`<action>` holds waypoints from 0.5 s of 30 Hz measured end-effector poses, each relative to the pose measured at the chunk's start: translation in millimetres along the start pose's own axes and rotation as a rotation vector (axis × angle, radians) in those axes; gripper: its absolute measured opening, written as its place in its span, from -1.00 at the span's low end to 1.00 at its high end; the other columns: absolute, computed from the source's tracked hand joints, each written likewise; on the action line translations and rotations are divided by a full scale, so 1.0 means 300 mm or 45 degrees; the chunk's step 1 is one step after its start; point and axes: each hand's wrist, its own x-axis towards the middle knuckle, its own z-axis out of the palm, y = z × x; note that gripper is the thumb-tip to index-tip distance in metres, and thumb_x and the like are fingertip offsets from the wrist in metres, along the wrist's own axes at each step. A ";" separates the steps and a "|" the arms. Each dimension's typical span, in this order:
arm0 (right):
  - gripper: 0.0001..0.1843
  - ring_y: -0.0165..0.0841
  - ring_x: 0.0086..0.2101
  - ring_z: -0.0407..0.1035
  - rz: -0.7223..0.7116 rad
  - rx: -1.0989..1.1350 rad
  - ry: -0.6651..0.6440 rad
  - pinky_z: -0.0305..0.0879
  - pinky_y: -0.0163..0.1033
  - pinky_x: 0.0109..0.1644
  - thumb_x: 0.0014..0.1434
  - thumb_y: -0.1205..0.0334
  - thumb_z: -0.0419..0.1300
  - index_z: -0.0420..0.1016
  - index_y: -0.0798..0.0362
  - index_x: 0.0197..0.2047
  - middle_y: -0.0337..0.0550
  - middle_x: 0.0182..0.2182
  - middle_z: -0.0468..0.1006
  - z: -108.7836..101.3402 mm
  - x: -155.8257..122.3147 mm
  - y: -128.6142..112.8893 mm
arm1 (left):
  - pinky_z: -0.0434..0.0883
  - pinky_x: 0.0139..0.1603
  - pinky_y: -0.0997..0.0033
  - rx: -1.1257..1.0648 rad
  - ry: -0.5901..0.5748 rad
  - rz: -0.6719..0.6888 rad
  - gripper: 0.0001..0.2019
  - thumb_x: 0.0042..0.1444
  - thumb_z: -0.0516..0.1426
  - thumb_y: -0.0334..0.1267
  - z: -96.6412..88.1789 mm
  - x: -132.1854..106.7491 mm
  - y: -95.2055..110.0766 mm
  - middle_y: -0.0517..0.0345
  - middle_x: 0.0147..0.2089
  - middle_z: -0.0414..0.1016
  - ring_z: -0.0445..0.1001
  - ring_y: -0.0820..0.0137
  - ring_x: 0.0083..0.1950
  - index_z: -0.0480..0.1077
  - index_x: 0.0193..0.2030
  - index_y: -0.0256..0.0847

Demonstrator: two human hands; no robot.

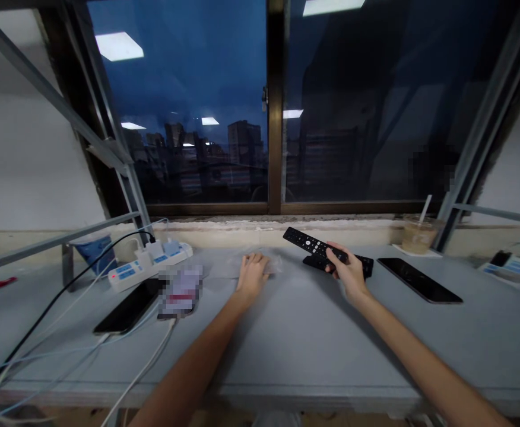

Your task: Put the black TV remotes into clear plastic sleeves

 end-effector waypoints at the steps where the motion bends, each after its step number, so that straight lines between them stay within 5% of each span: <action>1: -0.44 -0.49 -0.74 0.23 0.038 0.066 0.034 -0.04 -0.45 -0.76 -0.18 0.02 0.28 0.43 0.09 -0.09 -0.32 -0.69 0.40 -0.003 0.005 -0.001 | 0.17 0.00 0.19 -0.008 0.000 0.010 -0.77 0.02 0.09 -0.45 0.002 0.000 0.000 0.11 -0.14 0.41 0.31 0.25 -0.05 0.37 -0.16 -0.13; 7: -0.78 -0.48 -0.80 0.17 0.134 0.249 0.205 -0.13 -0.42 -0.79 -0.17 0.13 0.15 0.41 0.08 -0.43 -0.34 -0.77 0.34 -0.033 0.032 -0.016 | 0.15 0.00 0.21 -0.017 0.004 0.030 -0.79 0.01 0.06 -0.49 0.005 0.001 0.004 0.11 -0.15 0.39 0.29 0.26 -0.05 0.36 -0.22 -0.16; 15: -0.82 -0.48 -0.79 0.19 0.142 0.219 0.194 -0.19 -0.42 -0.79 -0.22 0.16 0.09 0.36 0.09 -0.53 -0.33 -0.73 0.34 -0.027 0.029 -0.023 | 0.12 0.01 0.27 -0.030 0.047 0.097 -0.72 -0.01 0.08 -0.50 -0.020 -0.006 0.042 0.14 -0.10 0.35 0.27 0.30 -0.03 0.27 -0.13 -0.16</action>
